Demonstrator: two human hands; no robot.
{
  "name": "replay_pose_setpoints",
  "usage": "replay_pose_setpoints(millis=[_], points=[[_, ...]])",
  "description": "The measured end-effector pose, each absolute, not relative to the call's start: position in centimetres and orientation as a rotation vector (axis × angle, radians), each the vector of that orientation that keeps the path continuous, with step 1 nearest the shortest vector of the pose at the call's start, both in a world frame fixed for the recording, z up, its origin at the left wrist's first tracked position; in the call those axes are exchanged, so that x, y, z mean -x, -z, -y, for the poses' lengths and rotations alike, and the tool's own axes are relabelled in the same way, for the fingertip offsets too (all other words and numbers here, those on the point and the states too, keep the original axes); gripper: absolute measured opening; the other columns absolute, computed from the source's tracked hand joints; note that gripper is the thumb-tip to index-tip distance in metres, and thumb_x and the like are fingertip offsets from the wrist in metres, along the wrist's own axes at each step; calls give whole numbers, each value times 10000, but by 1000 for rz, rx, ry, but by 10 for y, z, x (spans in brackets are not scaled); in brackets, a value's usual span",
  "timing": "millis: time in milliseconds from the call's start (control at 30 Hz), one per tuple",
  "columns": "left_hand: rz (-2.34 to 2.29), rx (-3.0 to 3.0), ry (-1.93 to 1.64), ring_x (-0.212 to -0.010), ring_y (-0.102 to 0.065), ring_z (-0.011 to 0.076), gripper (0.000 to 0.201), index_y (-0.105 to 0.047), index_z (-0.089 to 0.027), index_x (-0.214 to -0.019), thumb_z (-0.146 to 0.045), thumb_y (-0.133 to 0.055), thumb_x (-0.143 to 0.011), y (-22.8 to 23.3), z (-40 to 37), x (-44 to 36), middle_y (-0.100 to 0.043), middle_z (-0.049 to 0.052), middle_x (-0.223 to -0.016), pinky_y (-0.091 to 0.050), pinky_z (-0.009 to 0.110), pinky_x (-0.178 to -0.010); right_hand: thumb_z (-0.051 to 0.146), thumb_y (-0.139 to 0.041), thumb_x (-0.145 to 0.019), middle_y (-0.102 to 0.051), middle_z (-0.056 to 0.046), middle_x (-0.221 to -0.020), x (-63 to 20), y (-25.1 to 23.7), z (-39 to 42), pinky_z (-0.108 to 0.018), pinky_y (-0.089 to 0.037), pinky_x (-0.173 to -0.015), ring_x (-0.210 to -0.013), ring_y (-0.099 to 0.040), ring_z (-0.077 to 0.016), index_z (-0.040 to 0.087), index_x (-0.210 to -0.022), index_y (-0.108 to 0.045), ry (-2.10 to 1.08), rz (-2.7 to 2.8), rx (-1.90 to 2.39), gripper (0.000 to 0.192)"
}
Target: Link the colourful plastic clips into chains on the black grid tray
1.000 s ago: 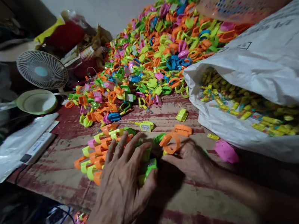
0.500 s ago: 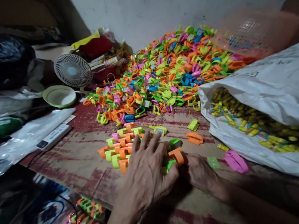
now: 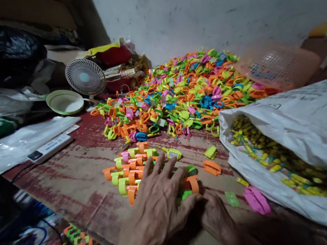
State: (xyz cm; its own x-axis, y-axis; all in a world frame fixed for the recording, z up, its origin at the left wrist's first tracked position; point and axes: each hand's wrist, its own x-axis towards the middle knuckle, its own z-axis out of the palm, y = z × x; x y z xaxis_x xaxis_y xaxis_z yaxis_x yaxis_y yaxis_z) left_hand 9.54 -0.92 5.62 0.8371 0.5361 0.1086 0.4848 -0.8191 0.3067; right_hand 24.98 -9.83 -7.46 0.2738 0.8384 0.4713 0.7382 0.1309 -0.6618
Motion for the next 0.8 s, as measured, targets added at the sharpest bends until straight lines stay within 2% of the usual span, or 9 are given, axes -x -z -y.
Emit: replay_pose_setpoints(millis=[67, 167, 233, 333, 467, 533, 633, 733, 800], points=[[-788, -2758, -275, -1511, -257, 305, 503, -558, -368, -1370, -633, -412, -968, -56, 9, -96, -415, 3, -1583, -129, 579, -1254, 186, -433, -931, -742, -96, -961, -250, 70, 99, -329, -603, -776, -851, -718, -230, 184, -1075, -686, -89, 1531, 1628, 291], [-818, -2781, -235, -1515, -240, 306, 449, -593, -355, -1335, -575, -409, -991, -58, 10, -98, -427, 15, -1571, -104, 574, -1256, 192, -427, -946, -746, -103, -933, -251, 61, 97, -326, -607, -731, -810, -714, -236, 184, -1073, -696, -81, 1627, 1621, 297], [-826, -2795, -213, -1509, -251, 315, 417, -607, -345, -1316, -535, -413, -999, -59, 10, -100, -462, 29, -1539, -113, 582, -1250, 162, -423, -929, -745, -100, -940, -250, 56, 94, -335, -605, -786, -844, -708, -241, 208, -1066, -705, -89, 1679, 1625, 316], [-798, -2834, -233, -1500, -270, 319, 386, -601, -347, -1315, -487, -412, -1009, -57, 10, -102, -480, 36, -1519, -140, 598, -1237, 149, -423, -921, -731, -106, -1035, -249, 54, 92, -361, -585, -886, -939, -689, -253, 217, -1172, -672, -125, 1692, 1668, 360], [-774, -2856, -272, -1491, -290, 337, 433, -575, -258, -1355, -471, -424, -1009, -56, 12, -103, -484, 82, -1522, -147, 604, -1233, 209, -445, -931, -704, -143, -1162, -249, 60, 90, -390, -589, -879, -977, -680, -277, 178, -1289, -614, -202, 1669, 1703, 396], [-768, -2771, -353, -1487, -305, 332, 520, -508, -206, -1424, -504, -438, -1004, -63, 13, -102, -489, 100, -1525, -138, 596, -1240, 189, -439, -912, -699, -129, -1204, -250, 63, 88, -395, -566, -950, -1070, -664, -274, 193, -1276, -630, -253, 1699, 1674, 411], [-733, -2485, -667, -1462, -372, 292, 562, -467, -215, -1461, -539, -426, -1003, -79, 11, -86, -487, 85, -1532, -210, 546, -1239, 139, -426, -863, -711, -99, -1184, -254, 61, 88, -375, -554, -967, -1104, -660, -247, 210, -1239, -655, -260, 1753, 1614, 446], [-897, -1998, -1323, -1373, -495, 228, 439, -603, -253, -1319, -509, -430, -1008, -78, 2, -51, -606, 41, -1413, -321, 426, -1206, 145, -437, -857, -721, -100, -1119, -262, 55, 92, -360, -573, -893, -1034, -680, -249, 191, -1214, -664, -325, 1729, 1684, 425], [-1060, -1587, -1659, -1340, -525, 213, 390, -652, -239, -1225, -488, -458, -997, -60, -6, -24, -652, 36, -1341, -335, 386, -1198, 196, -488, -900, -724, -91, -1070, -266, 52, 94, -345, -579, -843, -970, -686, -243, 196, -1139, -690, -413, 1704, 1766, 313]])
